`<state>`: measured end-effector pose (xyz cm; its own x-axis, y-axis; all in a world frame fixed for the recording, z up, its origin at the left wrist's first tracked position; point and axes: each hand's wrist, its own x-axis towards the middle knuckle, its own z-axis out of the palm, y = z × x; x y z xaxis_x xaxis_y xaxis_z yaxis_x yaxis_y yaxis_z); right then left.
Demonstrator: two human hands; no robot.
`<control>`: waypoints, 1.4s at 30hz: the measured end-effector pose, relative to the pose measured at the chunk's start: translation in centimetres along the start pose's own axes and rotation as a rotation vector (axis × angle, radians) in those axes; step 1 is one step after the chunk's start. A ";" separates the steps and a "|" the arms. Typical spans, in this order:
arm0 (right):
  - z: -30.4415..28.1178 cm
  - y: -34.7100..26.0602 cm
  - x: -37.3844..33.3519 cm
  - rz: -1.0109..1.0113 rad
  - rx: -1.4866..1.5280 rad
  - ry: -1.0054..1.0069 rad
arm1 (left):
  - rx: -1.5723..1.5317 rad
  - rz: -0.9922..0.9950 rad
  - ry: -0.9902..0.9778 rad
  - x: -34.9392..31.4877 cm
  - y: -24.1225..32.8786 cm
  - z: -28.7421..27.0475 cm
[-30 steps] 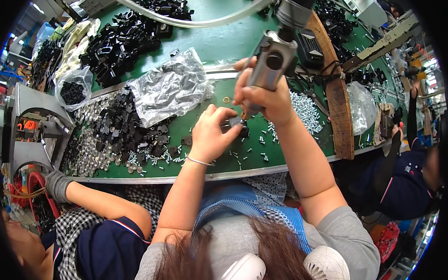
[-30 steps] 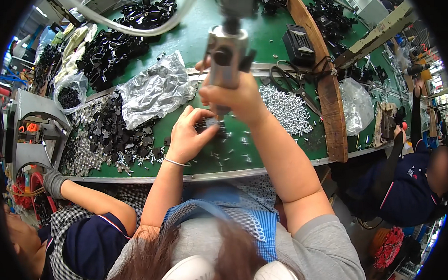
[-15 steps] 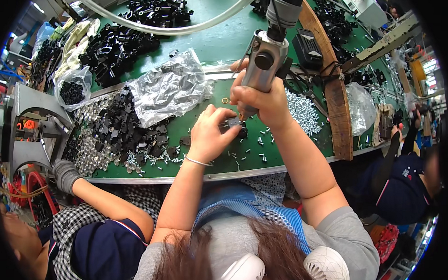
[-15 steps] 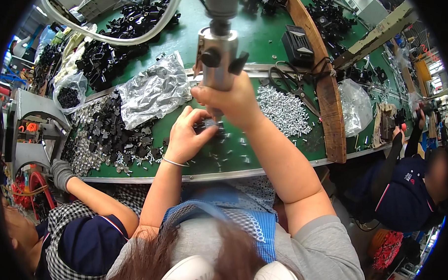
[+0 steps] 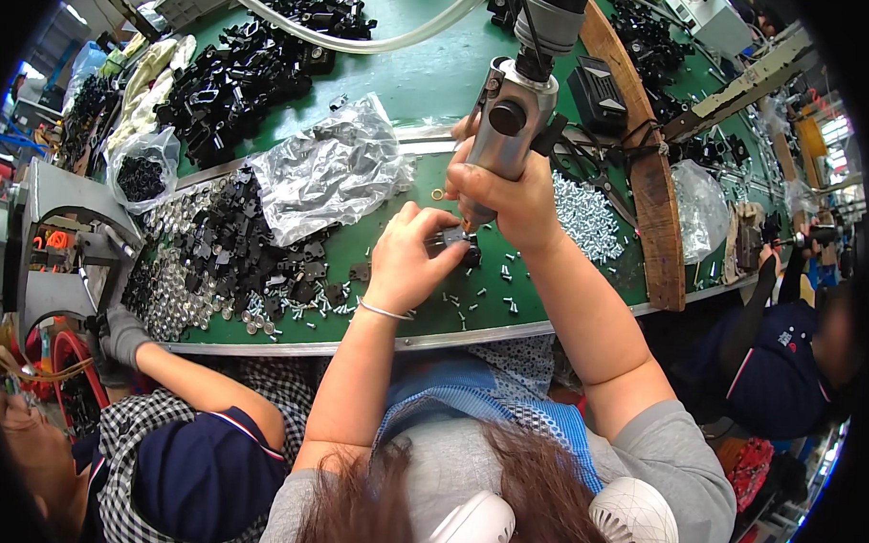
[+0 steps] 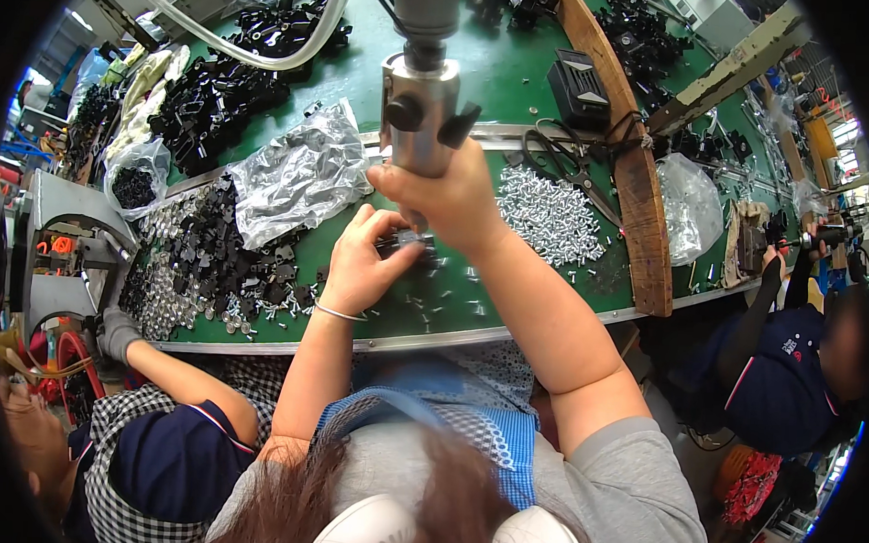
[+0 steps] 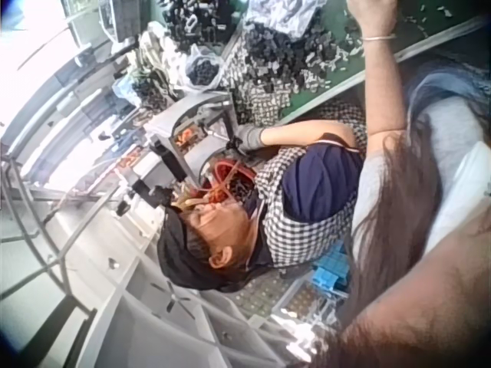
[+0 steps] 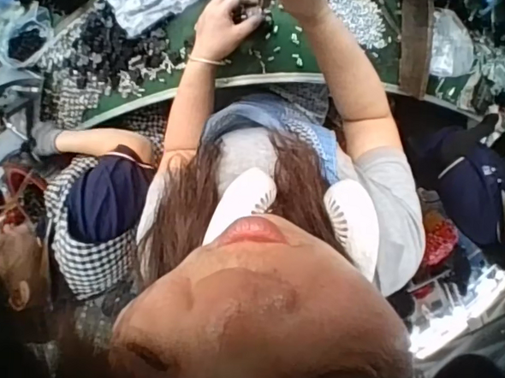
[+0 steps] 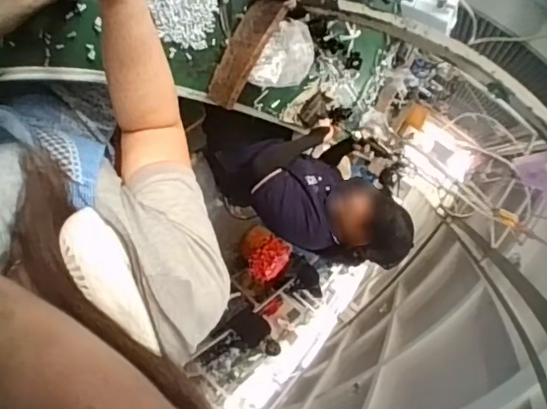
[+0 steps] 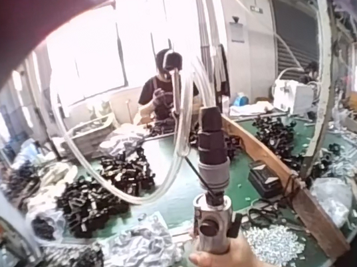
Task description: Assembling small mechanical components using an electric screwdriver at a factory workbench.
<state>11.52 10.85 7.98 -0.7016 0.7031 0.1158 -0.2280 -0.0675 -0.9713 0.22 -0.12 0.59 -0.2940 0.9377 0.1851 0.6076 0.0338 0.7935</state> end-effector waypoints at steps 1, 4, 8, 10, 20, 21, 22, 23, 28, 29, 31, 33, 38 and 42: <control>0.1 -0.2 0.0 0.000 0.001 0.000 | 0.000 -0.001 -0.001 0.0 0.0 0.0; 0.4 -0.8 -0.1 -0.002 -0.010 0.010 | -0.009 -0.003 -0.005 0.0 0.1 0.0; -0.9 0.0 1.1 -0.056 0.045 -0.130 | -0.033 0.000 -0.022 0.1 0.1 -0.1; -1.1 0.3 1.3 -0.049 0.059 -0.142 | -0.043 0.002 -0.030 0.1 0.1 -0.2; -1.7 0.7 1.1 0.028 0.118 -0.217 | -0.046 0.050 -0.012 0.0 -0.1 0.0; -1.5 0.4 0.9 0.029 0.117 -0.215 | -0.049 0.039 -0.017 0.0 0.0 0.0; -1.1 -0.1 0.7 0.032 0.077 -0.159 | -0.049 0.039 -0.015 0.0 0.0 0.1; -0.7 -0.6 0.5 0.035 0.037 -0.102 | -0.039 0.031 -0.007 -0.1 0.0 0.2; 0.8 -0.3 -0.5 -0.035 -0.058 0.147 | -0.012 0.027 0.012 -0.1 0.0 0.3; 0.6 -0.4 -0.4 -0.035 -0.058 0.149 | -0.008 0.033 0.012 -0.1 0.0 0.3; -0.2 -0.6 0.3 0.013 -0.017 -0.014 | -0.016 0.038 0.008 -0.1 0.0 0.3; -0.9 -0.8 0.9 0.035 0.003 -0.095 | -0.034 0.050 0.003 0.0 0.0 0.2; -1.4 -0.7 1.3 0.068 0.038 -0.278 | 0.000 0.041 -0.040 0.0 -0.1 0.3; -1.5 -0.1 1.2 0.061 0.078 -0.226 | -0.004 0.022 -0.035 0.0 0.1 0.2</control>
<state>11.74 12.76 7.86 -0.8471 0.5201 0.1091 -0.2253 -0.1654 -0.9602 0.47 -0.07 0.54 -0.2546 0.9497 0.1823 0.6110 0.0118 0.7915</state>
